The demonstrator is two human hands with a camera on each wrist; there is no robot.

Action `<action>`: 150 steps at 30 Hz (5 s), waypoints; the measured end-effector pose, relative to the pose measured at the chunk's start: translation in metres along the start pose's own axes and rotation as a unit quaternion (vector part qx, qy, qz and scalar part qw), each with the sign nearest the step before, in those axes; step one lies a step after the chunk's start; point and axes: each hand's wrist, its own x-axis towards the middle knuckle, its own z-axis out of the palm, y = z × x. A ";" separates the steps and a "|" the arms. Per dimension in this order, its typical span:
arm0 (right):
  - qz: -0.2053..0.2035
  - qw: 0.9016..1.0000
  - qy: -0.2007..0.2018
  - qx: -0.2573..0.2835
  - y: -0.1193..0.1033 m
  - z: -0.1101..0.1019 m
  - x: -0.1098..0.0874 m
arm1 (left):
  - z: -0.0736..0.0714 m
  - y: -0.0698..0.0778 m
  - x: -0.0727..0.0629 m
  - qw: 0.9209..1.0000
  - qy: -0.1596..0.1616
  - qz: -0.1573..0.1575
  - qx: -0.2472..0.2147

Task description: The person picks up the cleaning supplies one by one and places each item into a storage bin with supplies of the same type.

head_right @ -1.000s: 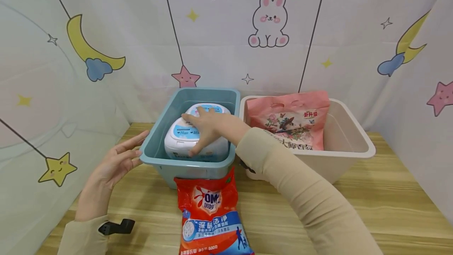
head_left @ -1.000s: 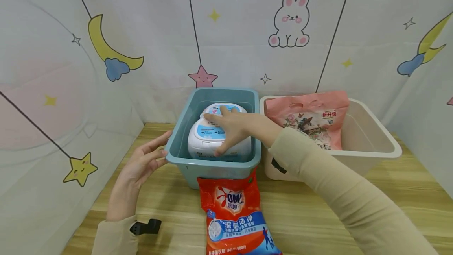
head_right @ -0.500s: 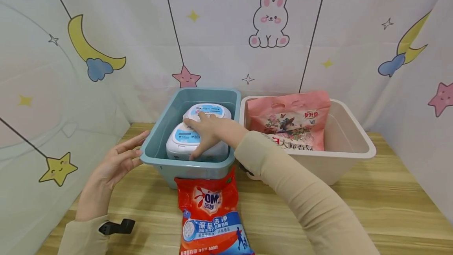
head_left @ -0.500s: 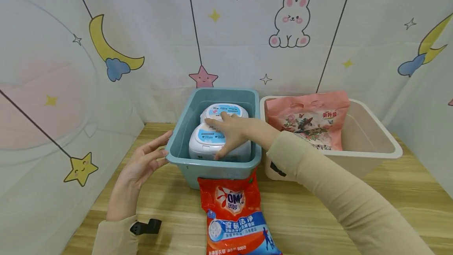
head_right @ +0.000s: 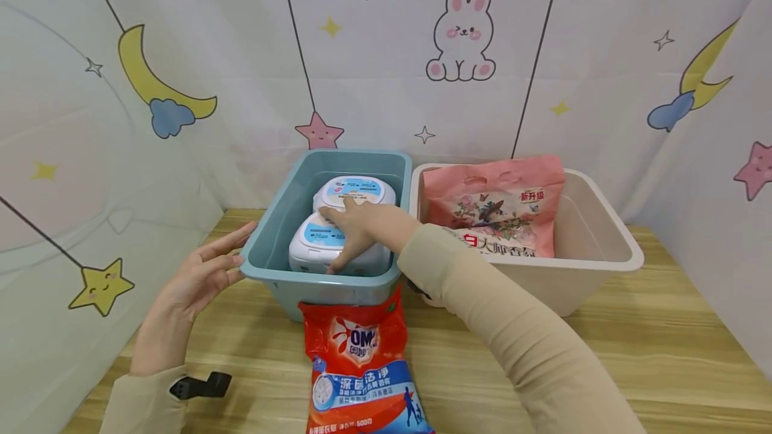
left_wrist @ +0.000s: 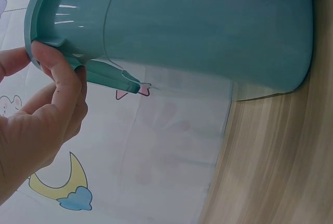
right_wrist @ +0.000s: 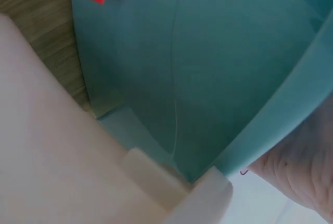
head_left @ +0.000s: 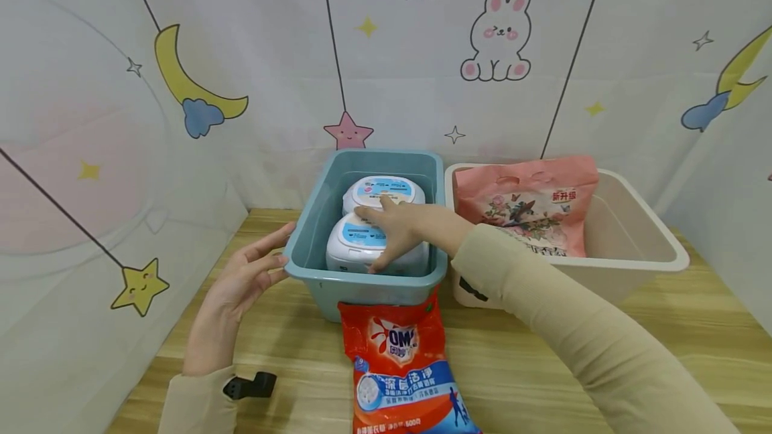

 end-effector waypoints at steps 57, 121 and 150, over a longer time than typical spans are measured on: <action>0.012 0.998 -0.049 -0.046 -0.005 0.010 0.001 | 0.002 0.000 0.002 1.000 -0.002 -0.003 -0.004; -0.043 0.973 0.218 0.054 0.036 0.006 -0.108 | 0.014 0.021 -0.013 0.968 0.066 -0.032 0.240; -0.051 0.926 0.372 0.038 0.067 0.053 -0.152 | 0.032 0.031 -0.021 0.949 0.105 -0.010 0.298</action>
